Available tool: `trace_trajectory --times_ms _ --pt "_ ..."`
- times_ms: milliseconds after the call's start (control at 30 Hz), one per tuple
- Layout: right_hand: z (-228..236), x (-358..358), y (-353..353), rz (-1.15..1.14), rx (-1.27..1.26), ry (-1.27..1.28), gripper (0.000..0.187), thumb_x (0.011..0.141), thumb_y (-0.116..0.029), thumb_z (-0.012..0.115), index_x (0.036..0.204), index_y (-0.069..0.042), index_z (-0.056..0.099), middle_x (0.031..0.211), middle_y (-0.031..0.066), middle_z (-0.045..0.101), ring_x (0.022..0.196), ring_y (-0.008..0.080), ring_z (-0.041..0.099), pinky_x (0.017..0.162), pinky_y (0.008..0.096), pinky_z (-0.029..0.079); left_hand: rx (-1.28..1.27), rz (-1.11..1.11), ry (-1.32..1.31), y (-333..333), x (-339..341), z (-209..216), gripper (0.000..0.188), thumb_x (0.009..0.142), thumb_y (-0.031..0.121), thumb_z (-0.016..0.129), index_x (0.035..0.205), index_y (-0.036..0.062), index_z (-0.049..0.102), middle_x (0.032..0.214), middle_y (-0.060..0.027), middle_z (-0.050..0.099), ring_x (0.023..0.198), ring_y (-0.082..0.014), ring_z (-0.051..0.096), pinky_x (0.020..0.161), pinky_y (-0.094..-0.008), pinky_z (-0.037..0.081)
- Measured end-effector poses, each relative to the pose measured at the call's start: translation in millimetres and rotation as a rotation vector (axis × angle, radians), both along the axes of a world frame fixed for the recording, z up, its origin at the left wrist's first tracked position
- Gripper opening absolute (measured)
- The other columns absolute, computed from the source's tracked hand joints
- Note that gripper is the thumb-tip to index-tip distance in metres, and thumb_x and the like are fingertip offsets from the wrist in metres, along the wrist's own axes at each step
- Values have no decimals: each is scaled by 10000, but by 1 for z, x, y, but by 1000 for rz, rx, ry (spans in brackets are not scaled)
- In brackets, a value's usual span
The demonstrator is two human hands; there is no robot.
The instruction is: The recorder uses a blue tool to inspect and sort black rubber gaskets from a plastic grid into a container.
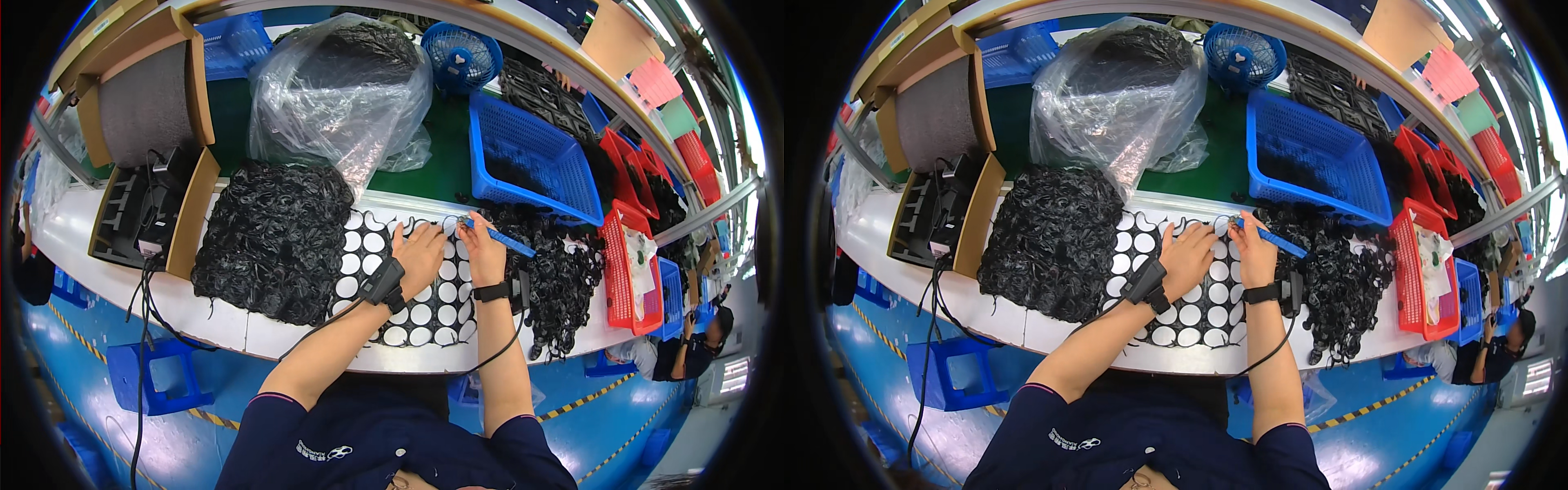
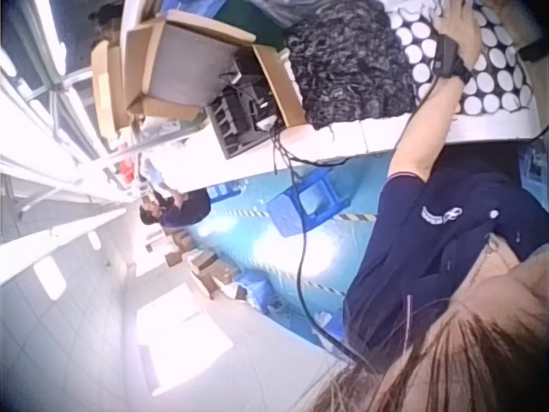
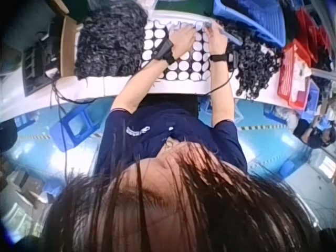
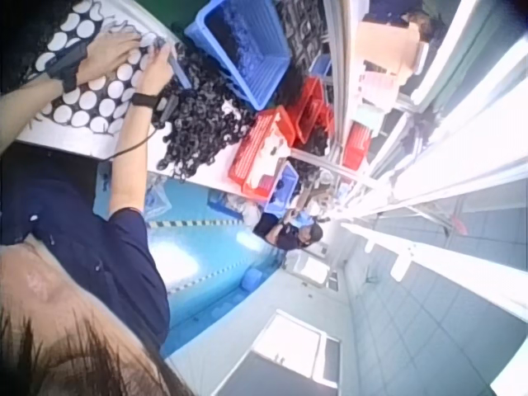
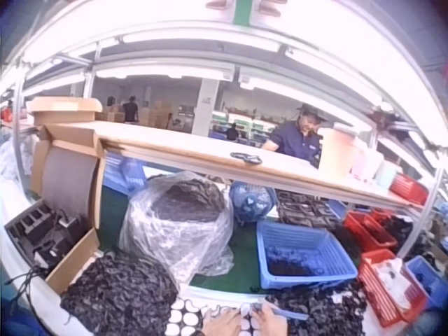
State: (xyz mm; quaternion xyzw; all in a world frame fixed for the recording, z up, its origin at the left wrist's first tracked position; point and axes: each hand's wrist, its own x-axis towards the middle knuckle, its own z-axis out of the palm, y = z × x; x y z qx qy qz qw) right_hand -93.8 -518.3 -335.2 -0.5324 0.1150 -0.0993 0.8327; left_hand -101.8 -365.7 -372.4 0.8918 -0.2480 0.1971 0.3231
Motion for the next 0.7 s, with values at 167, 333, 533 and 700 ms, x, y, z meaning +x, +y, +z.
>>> trace_trajectory --times_ms 167,333,533,700 --pt "-3 -6 0 58 -86 -10 308 990 -173 571 1184 63 600 1045 115 620 936 178 632 873 299 549 -265 44 -76 -6 19 24 286 776 67 680 1057 70 624 1036 -69 604 989 -281 559 875 -429 433" --pt "-1 -7 7 78 -131 6 320 989 -166 571 1214 60 592 1062 99 616 948 170 633 882 295 548 -225 12 54 -11 39 13 196 770 59 677 964 61 650 964 -87 607 929 -306 592 786 -417 483" --pt "-9 -12 -6 50 -48 37 326 985 -175 572 1196 73 591 1045 108 619 948 193 643 880 296 543 -181 32 173 -12 46 9 39 792 80 660 794 44 644 873 -116 613 856 -327 621 741 -422 506" --pt "-6 -18 -10 -6 74 30 330 982 -176 574 1170 95 578 1062 164 625 1011 233 637 920 305 528 -230 44 249 -10 49 11 51 797 81 659 816 34 658 889 -126 626 815 -328 631 729 -413 511"
